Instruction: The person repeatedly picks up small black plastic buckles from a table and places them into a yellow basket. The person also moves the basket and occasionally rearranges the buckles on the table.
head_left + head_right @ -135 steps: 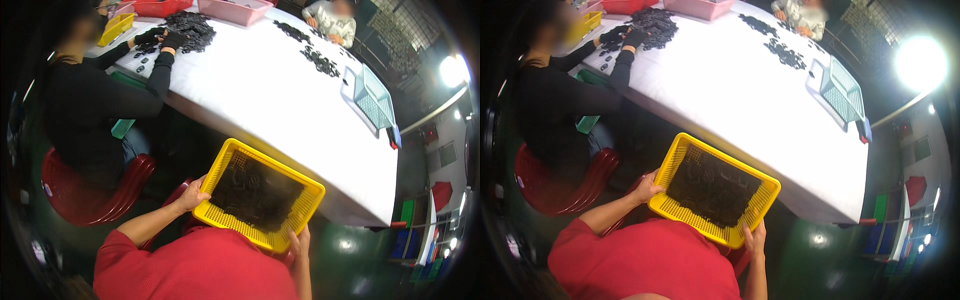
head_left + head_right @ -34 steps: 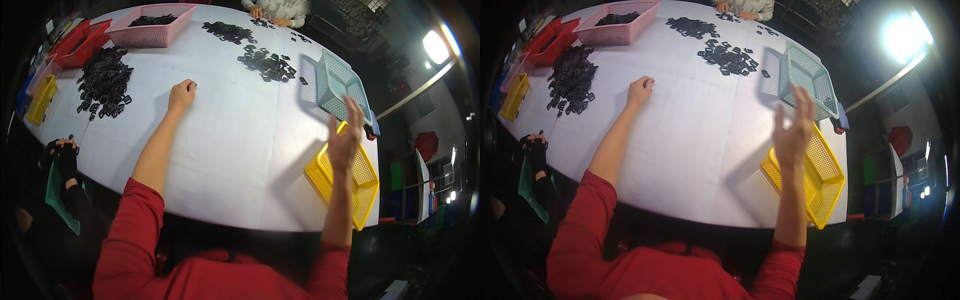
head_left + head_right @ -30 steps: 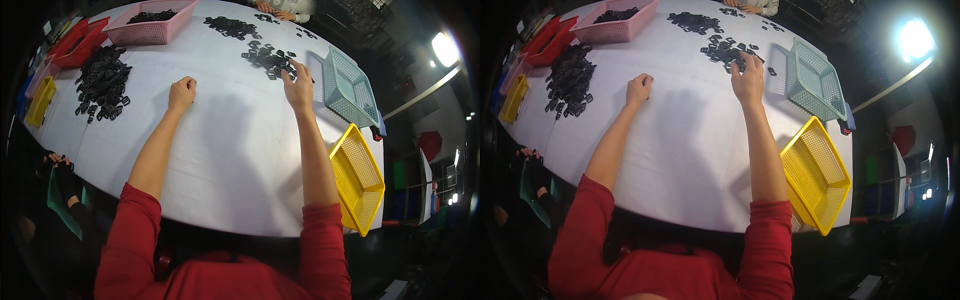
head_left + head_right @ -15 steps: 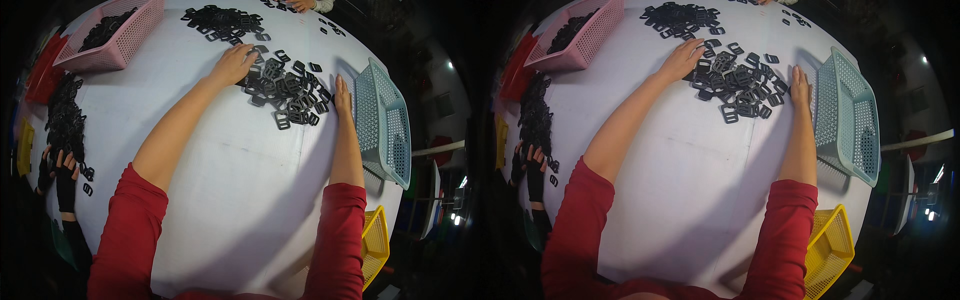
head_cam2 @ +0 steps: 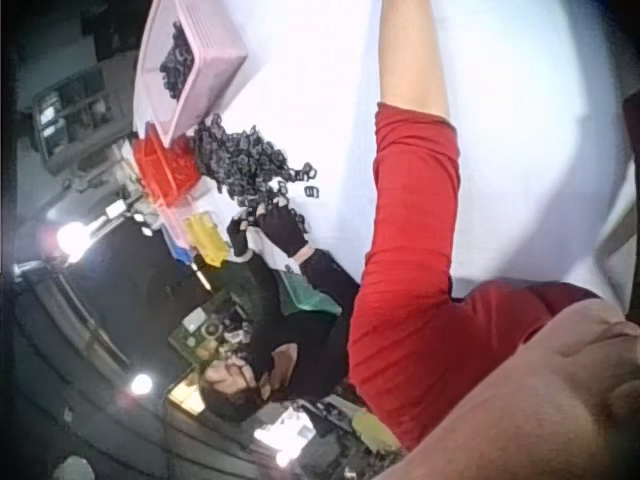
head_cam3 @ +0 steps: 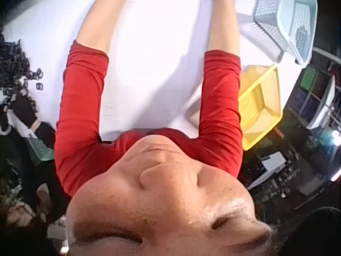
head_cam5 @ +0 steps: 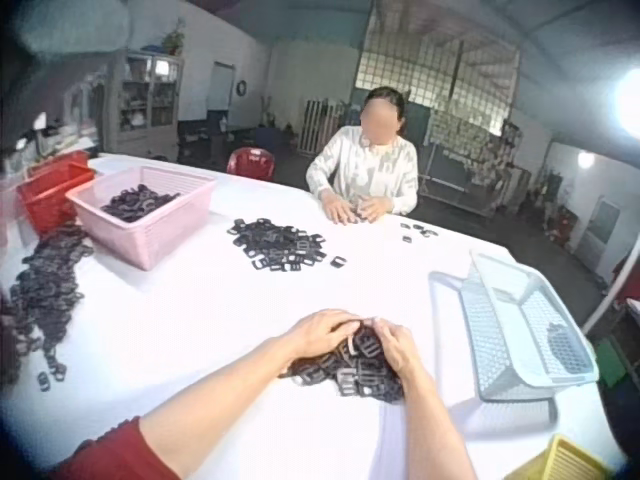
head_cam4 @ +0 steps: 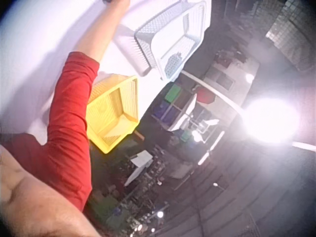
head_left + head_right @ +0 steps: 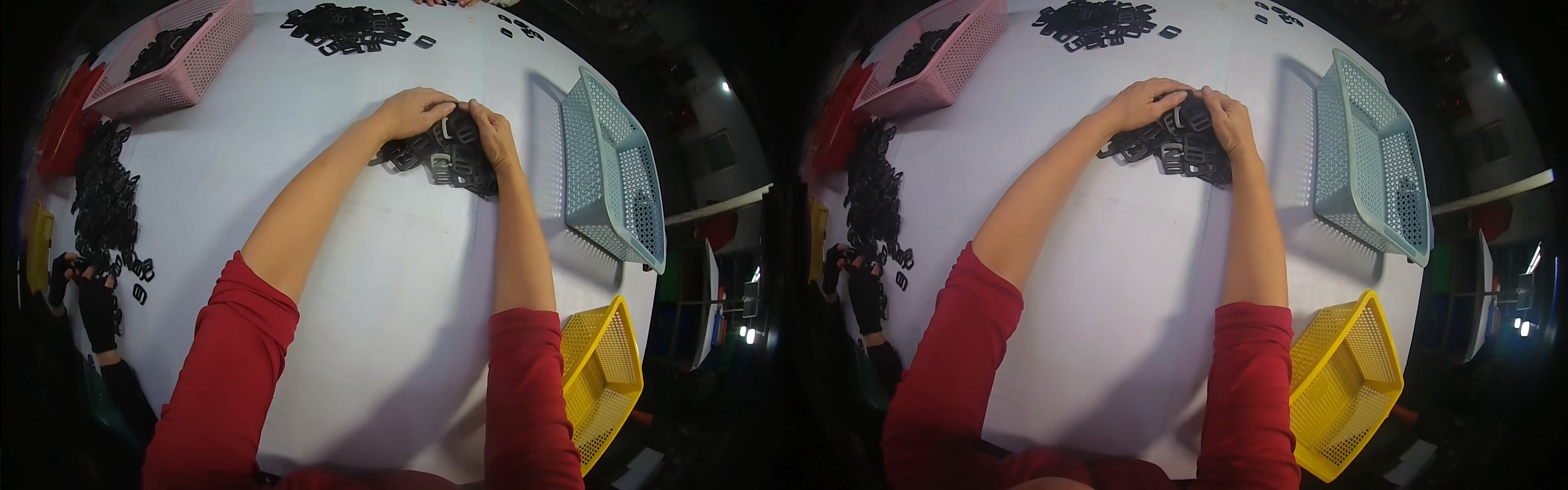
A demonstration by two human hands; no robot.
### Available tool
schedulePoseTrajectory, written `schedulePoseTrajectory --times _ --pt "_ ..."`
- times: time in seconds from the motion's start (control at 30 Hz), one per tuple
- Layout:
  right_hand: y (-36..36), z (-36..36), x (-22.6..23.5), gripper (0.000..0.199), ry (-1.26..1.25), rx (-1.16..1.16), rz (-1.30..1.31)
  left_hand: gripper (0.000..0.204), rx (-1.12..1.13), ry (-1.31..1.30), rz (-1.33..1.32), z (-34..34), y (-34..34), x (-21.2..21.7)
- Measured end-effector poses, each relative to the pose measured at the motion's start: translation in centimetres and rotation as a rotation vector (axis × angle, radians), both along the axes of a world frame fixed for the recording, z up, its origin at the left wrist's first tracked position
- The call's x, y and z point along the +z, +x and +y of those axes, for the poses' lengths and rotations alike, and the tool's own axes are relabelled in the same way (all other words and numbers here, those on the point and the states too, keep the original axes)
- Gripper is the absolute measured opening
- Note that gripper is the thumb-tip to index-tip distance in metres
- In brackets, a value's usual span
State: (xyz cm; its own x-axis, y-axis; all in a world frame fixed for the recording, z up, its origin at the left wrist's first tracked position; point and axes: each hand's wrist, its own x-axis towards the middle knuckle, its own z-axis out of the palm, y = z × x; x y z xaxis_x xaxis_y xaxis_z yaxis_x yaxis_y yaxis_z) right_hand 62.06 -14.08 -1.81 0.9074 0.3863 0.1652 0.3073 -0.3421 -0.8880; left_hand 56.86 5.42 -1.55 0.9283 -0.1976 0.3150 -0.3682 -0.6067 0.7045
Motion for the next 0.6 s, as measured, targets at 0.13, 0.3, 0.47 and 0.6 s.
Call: schedulePoseTrajectory --times 0.13,0.3,0.47,0.6 --pt "-7.8 -0.2 0.6 0.042 0.090 0.007 0.033 0.032 0.116 -0.107 -0.006 -1.5 -8.6 0.5" --pt "-17.6 -1.5 0.9 0.039 0.077 0.011 0.052 0.028 0.266 -0.112 -0.062 -4.4 -19.1 0.5" --pt "-24.2 -3.5 2.1 0.034 -0.090 -0.013 -0.159 0.025 0.318 -0.123 -0.174 -6.6 -24.9 0.2" --pt "-29.6 -6.4 8.3 0.030 -0.250 -0.106 -0.534 0.023 0.384 -0.089 -0.335 -5.6 -28.8 2.2"
